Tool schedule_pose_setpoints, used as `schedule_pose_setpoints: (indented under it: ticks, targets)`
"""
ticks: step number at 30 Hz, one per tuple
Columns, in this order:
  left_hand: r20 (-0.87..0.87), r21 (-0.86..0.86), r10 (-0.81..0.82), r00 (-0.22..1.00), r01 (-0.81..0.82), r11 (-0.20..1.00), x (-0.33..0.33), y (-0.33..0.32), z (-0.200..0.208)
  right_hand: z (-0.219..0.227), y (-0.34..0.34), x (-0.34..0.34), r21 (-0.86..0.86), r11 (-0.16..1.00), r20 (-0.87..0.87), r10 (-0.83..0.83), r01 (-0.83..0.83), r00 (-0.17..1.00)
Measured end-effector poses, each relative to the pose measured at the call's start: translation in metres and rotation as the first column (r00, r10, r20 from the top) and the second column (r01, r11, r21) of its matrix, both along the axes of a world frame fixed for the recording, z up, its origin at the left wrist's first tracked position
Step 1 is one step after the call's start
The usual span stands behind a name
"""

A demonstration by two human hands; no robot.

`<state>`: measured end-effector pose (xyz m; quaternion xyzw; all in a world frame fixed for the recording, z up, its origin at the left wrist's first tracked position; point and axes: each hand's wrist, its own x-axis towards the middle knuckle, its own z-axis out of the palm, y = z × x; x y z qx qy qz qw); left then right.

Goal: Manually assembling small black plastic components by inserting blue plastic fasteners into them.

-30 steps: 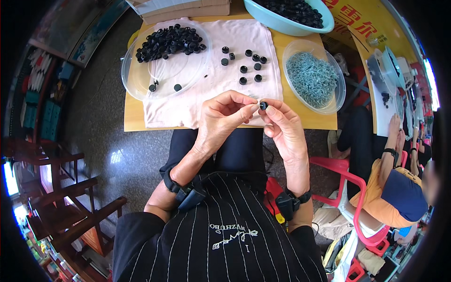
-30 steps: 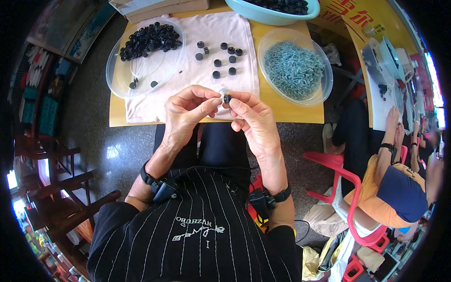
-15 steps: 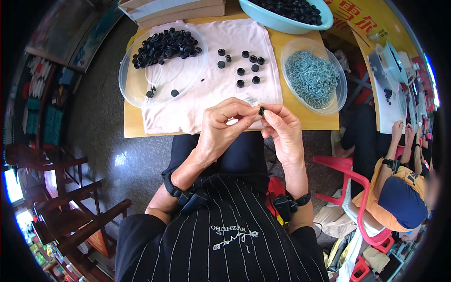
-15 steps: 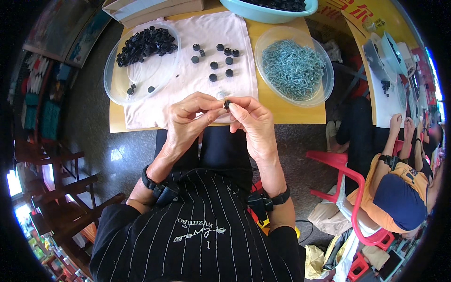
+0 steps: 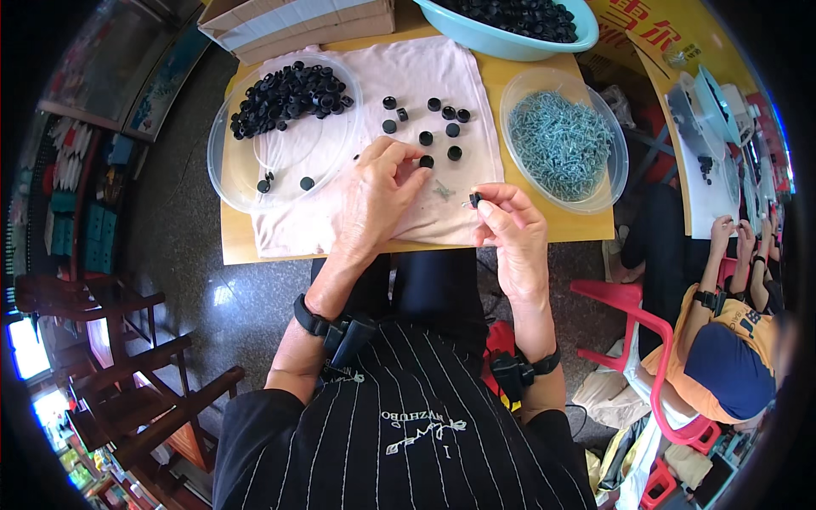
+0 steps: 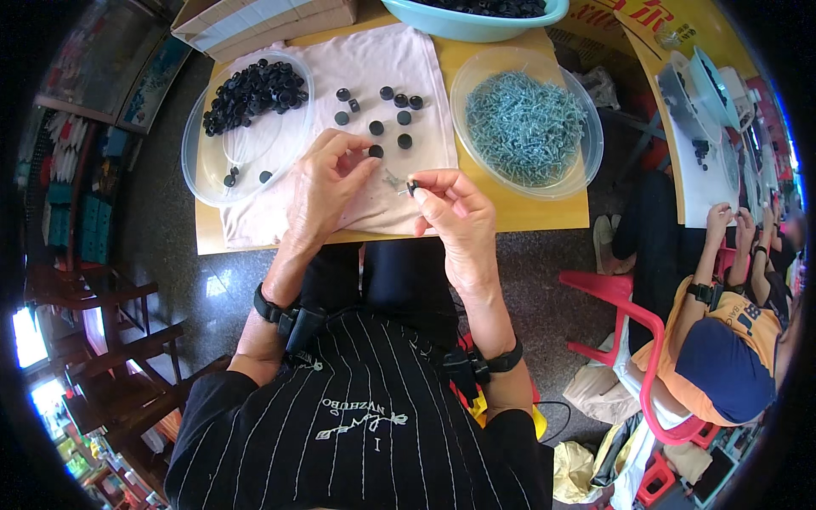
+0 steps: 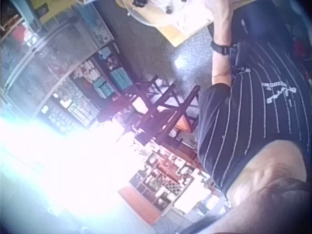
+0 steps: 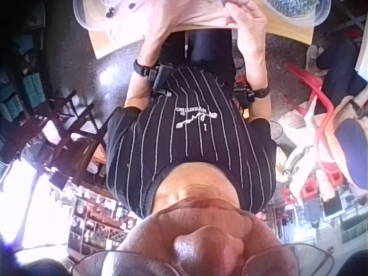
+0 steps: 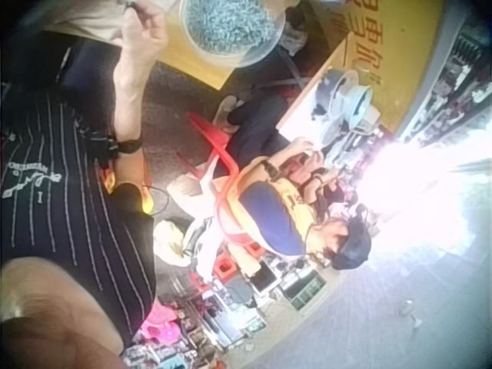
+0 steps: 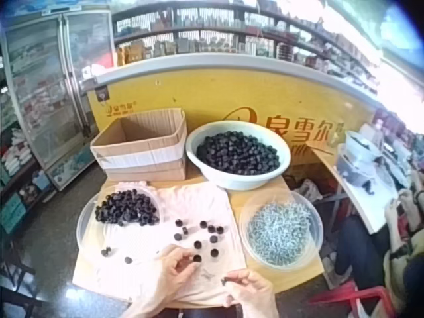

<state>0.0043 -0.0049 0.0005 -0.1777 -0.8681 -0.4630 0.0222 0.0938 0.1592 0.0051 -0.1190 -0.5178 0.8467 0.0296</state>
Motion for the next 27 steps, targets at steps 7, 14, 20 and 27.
schedule_pose_setpoints:
  ticks: [7,14,20,27]
  targets:
    - [-0.016,0.194,-0.145,0.989,0.145,0.970,0.008,-0.005,0.002,0.011,-0.006,-0.001,0.322,0.943,-0.161,-0.036,0.087,0.986]
    - [0.246,0.696,-0.445,0.861,0.163,0.699,0.031,-0.006,0.016,0.025,-0.014,0.000,0.543,0.826,-0.398,0.093,0.153,0.913]
    - [0.159,0.761,-0.399,0.903,0.146,0.632,0.041,-0.007,0.012,0.030,-0.026,0.010,0.161,0.986,-0.300,0.011,0.039,0.954]
    - [0.069,0.762,-0.438,0.896,0.236,0.604,0.050,-0.012,0.019,0.027,-0.015,0.015,-0.083,0.995,-0.237,0.037,-0.059,0.971]
